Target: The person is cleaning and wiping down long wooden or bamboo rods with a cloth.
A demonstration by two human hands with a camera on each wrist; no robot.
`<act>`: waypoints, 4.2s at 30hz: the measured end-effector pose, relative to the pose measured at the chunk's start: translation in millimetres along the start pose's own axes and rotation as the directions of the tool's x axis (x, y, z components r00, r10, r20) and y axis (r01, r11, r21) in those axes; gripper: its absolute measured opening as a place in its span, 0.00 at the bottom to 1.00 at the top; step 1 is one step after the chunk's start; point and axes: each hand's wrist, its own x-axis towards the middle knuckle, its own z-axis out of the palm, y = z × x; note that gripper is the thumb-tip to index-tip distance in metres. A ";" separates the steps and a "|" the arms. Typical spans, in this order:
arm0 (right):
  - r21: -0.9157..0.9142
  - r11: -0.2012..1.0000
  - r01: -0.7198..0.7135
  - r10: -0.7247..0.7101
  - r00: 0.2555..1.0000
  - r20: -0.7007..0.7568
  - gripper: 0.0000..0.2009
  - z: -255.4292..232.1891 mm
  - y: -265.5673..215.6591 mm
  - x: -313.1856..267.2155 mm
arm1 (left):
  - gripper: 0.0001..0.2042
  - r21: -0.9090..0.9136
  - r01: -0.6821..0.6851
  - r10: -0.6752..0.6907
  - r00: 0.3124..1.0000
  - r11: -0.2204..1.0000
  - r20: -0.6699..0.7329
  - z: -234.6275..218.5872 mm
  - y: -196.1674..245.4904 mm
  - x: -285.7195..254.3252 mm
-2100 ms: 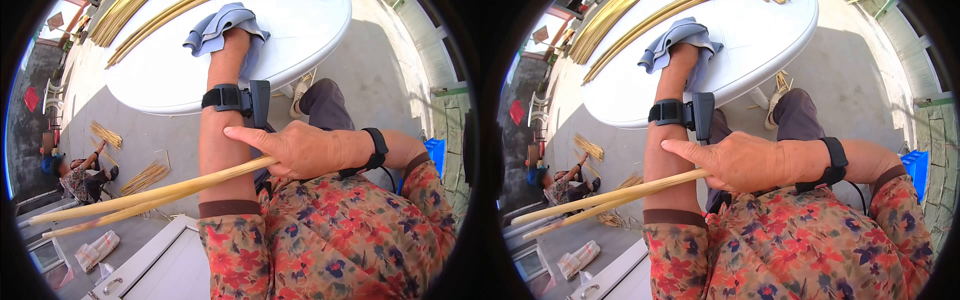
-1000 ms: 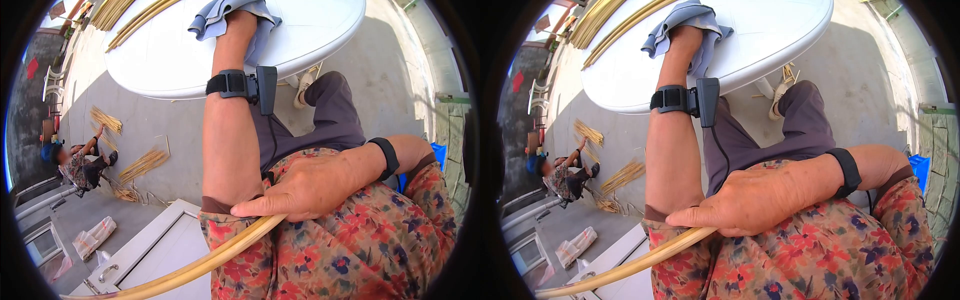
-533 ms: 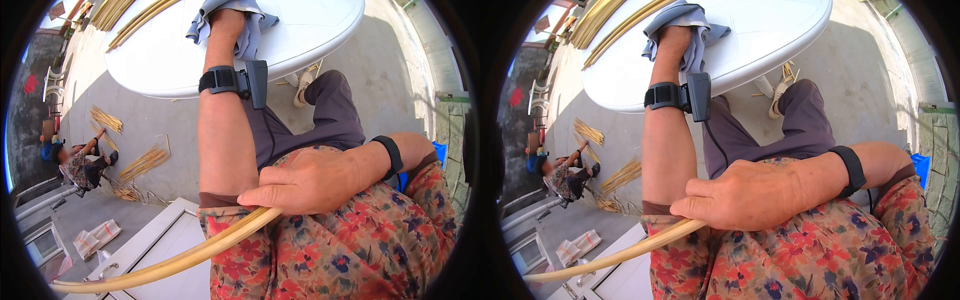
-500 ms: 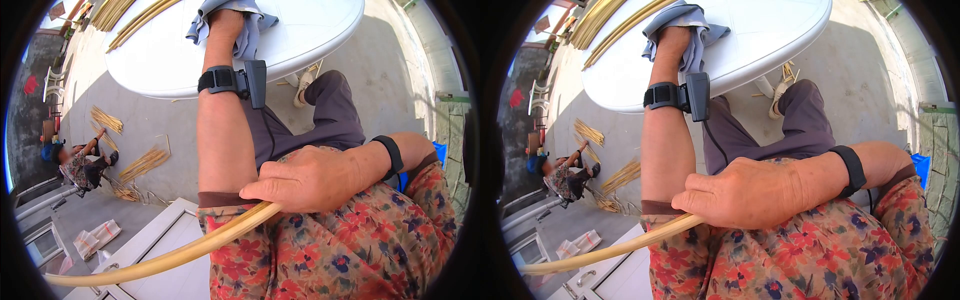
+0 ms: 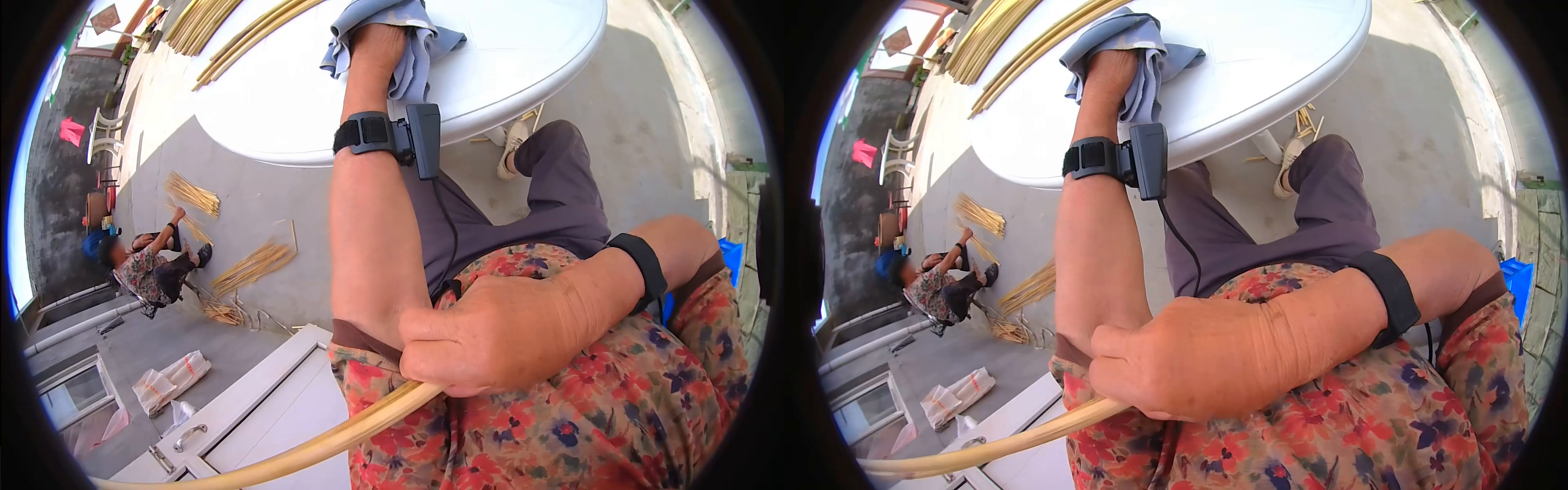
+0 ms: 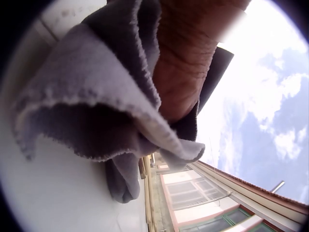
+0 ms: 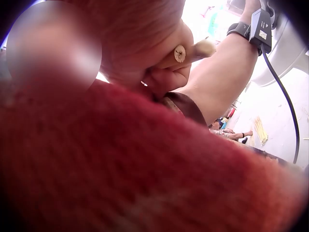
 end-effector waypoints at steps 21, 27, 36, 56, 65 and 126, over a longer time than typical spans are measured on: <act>-0.140 0.944 0.298 -0.304 0.952 -0.024 0.07 14.6 -22.9 3.7 | 0.15 0.354 -0.214 0.246 0.968 0.911 -0.048 27.2 -22.5 -3.0; -0.108 0.927 0.360 -0.359 0.933 0.026 0.06 17.4 -28.1 6.3 | 0.15 0.308 -0.213 0.245 0.967 0.927 -0.070 31.1 -29.0 0.3; -0.160 0.903 0.400 -0.408 0.913 -0.020 0.06 23.5 -31.7 4.6 | 0.15 0.307 -0.175 0.190 0.981 0.936 -0.021 42.1 -41.4 3.2; -0.442 0.887 -0.135 0.075 0.986 -0.150 0.09 -30.5 23.4 -1.9 | 0.08 -0.050 -0.056 0.045 0.979 0.997 -0.201 -24.3 62.3 -13.1; -0.223 0.887 -0.404 0.306 0.876 -0.372 0.09 -50.6 53.3 -22.5 | 0.08 -0.176 0.123 -0.138 0.988 0.977 -0.075 -27.7 50.8 -32.1; -0.487 0.617 -0.618 0.101 0.676 -0.730 0.12 -159.3 163.5 -2.0 | 0.11 -0.260 0.058 -0.069 0.997 0.964 -0.032 -76.2 104.3 -30.3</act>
